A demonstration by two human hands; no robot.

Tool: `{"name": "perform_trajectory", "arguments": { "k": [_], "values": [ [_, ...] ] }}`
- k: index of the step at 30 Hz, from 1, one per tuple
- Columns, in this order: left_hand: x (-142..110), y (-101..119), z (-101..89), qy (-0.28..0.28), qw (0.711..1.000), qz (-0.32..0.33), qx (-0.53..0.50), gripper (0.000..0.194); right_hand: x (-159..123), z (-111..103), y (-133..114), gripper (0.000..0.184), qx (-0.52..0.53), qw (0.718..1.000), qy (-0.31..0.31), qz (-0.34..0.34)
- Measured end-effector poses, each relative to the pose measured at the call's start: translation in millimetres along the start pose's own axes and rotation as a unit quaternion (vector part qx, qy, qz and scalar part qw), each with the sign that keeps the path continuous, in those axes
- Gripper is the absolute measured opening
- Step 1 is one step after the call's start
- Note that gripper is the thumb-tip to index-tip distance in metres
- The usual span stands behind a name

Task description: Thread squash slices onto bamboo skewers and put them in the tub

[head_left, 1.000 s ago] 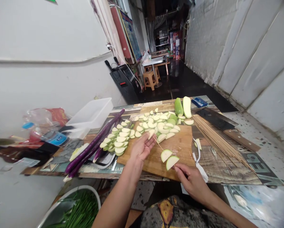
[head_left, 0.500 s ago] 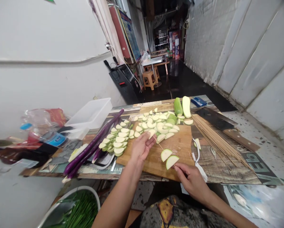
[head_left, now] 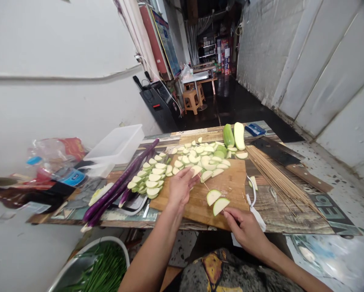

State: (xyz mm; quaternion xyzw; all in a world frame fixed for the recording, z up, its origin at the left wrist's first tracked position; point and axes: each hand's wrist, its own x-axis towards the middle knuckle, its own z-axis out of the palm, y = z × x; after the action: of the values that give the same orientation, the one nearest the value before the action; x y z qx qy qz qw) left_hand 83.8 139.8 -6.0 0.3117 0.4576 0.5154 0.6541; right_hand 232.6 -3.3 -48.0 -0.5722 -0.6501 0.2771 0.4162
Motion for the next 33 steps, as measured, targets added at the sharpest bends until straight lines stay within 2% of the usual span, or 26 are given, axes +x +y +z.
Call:
{"name": "perform_trajectory", "arguments": {
  "k": [9, 13, 16, 20, 28, 33],
  "values": [
    [-2, -2, -0.7, -0.019, 1.000, -0.009, 0.010, 0.024, -1, 0, 0, 0.030, -0.013, 1.000, -0.003, 0.006],
    [-2, -6, 1.0, -0.041, 0.998, -0.014, -0.041, 0.020, 1, 1, -2, 0.028, 0.000, 1.000, 0.001, 0.009],
    [-2, -7, 4.0, -0.034, 0.996, -0.026, -0.079, 0.012, 0, 2, -2, 0.029, 0.001, 1.000, -0.001, 0.009],
    [-3, -5, 7.2, -0.036, 0.996, -0.050, -0.068, 0.008, 0, 2, -1, 0.029, 0.004, 1.000, -0.001, 0.015],
    [-5, -2, 12.2, 0.012, 0.995, -0.055, -0.087, 0.004, -1, 1, -2, 0.028, -0.003, 1.000, 0.002, 0.011],
    [-4, -4, 9.7, 0.014, 0.995, -0.051, -0.090, 0.002, -3, -1, -5, 0.027, -0.011, 1.000, 0.000, 0.007]
  ]
}}
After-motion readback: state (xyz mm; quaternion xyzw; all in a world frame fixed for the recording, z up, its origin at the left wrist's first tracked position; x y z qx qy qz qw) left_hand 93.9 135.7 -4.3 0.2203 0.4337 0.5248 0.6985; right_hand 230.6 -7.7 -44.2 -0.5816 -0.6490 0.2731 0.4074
